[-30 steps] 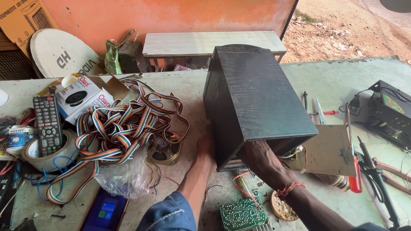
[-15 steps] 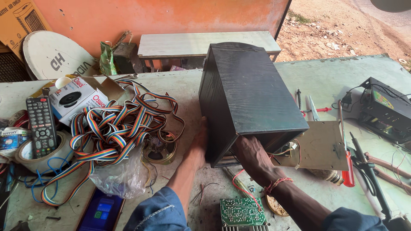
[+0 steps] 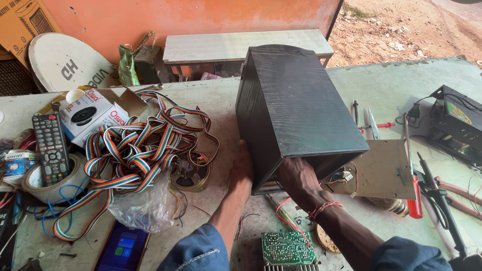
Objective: The person uses a soldering iron to work on a green circuit board with a heatsink, then places the board down and manipulates a black speaker enclosure and its internal wiring. The person adjusts the enclosure position and handles wires connected to a transformer inside.
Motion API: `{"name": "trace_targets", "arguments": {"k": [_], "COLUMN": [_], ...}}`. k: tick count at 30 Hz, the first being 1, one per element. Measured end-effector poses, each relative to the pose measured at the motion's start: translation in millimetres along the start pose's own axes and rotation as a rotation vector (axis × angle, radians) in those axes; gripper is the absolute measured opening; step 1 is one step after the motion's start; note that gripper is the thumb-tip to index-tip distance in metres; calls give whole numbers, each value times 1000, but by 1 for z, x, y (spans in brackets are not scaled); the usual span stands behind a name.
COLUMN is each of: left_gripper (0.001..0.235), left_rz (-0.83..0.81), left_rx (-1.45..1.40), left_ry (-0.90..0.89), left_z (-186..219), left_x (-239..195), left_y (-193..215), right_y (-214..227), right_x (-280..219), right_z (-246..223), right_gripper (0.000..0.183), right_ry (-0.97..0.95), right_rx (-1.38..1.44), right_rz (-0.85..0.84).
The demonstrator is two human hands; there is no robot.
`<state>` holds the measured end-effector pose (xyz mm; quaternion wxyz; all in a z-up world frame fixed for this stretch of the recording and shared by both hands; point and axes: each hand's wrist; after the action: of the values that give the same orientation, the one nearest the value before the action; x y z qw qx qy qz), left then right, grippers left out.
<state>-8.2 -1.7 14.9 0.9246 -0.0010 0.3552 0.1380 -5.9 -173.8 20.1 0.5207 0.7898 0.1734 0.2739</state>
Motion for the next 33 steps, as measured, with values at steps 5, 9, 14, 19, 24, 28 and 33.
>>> {"name": "trace_targets", "arguments": {"k": [5, 9, 14, 19, 24, 28, 33], "left_gripper": [91, 86, 82, 84, 80, 90, 78], "left_rz": [28, -109, -203, -120, -98, -89, -737], "left_rx": [8, -184, -329, -296, -305, -198, -676], "left_ry": [29, -46, -126, -155, -121, -114, -283], "left_z": [2, -9, -22, -19, -15, -29, -70], "left_x": [1, 14, 24, 15, 5, 28, 81], "left_y": [1, 1, 1, -1, 1, -3, -10], "right_y": [-2, -12, -7, 37, 100, 131, 105], "right_x": [4, 9, 8, -14, -18, -10, 28], "right_z": [2, 15, 11, -39, -101, -136, -157], "right_gripper": [17, 14, 17, 32, 19, 27, 27], "right_ry": [-117, -47, 82, 312, 54, -89, 99], "right_rx": [18, 28, 8, 36, -63, 3, 576], "right_rz": [-77, -66, -72, 178, -12, -288, -291]}}
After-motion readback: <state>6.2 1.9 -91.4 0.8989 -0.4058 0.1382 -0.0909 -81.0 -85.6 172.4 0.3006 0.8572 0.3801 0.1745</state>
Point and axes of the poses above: each hand's wrist, its own x-axis towards the middle knuckle, its own y-axis out of the back of the hand, z = x × y, and after that the axes turned 11 degrees about y, right-handed
